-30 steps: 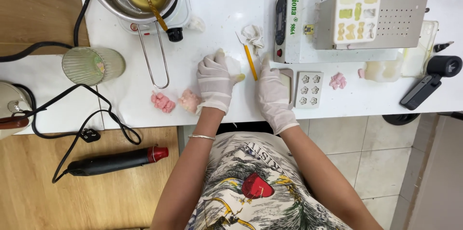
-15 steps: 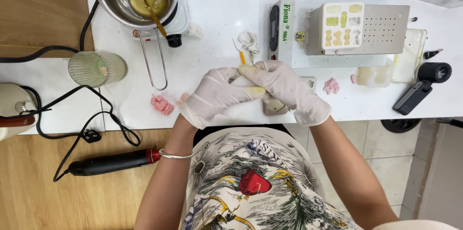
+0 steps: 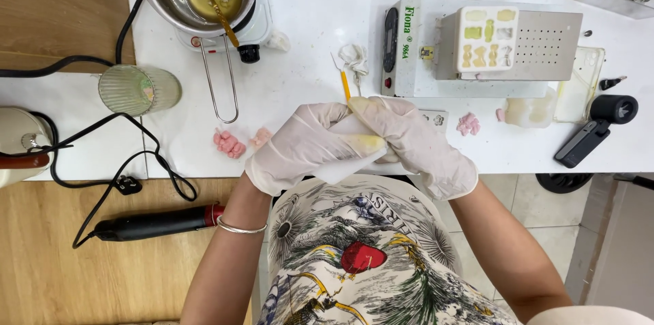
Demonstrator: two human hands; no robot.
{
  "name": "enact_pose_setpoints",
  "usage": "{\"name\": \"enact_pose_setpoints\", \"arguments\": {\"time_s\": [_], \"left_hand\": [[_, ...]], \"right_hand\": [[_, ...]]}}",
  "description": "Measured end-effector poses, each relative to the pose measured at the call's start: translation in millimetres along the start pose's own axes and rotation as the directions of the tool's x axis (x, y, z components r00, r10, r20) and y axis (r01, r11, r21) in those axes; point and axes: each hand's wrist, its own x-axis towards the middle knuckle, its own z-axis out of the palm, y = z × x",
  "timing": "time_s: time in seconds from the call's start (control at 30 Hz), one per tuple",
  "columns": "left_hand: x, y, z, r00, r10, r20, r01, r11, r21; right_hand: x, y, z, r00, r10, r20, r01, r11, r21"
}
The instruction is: Use a heat gun to melt wax residue and a scraper to remove it from a white plastic tool.
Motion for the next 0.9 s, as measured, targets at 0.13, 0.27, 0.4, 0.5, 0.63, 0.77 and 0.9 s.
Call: {"name": "enact_pose_setpoints", "arguments": {"time_s": [0.13, 0.27, 0.4, 0.5, 0.63, 0.77, 0.9], "left_hand": [[0, -8, -2, 0.999, -0.034, -0.036, 0.036, 0.998, 0.045], [1, -10, 4, 0.999, -0.029, -0.039, 0.030, 1.000, 0.006], [4, -19, -2, 0.999, -0.005, -0.044, 0.010, 0.994, 0.109], [6, -24, -7, 0.999, 0.054, -0.004, -0.053, 0.990, 0.127], [2, -25, -6, 0.999, 0.045, -0.008, -0.043, 0.991, 0.124], [2, -36, -15, 0.998, 0.056, -0.020, -0.051, 0.983, 0.176], [-2, -33, -13, 0.999, 0.047, -0.026, -0.044, 0.993, 0.112]], "right_hand": [[-7, 0, 3, 0.999, 0.039, -0.020, -0.038, 0.998, 0.052], [-3, 13, -8, 1.000, 0.011, -0.010, -0.011, 0.998, 0.054], [-5, 14, -6, 1.000, 0.008, -0.025, -0.006, 0.998, 0.055], [-2, 25, -15, 0.999, -0.044, 0.012, 0.043, 0.997, 0.070], [-5, 28, -14, 0.997, -0.070, 0.024, 0.068, 0.994, 0.086], [-12, 16, -1, 0.997, -0.080, -0.009, 0.080, 0.993, 0.082], [-21, 12, 0, 0.998, -0.045, -0.053, 0.050, 0.995, 0.091]]}}
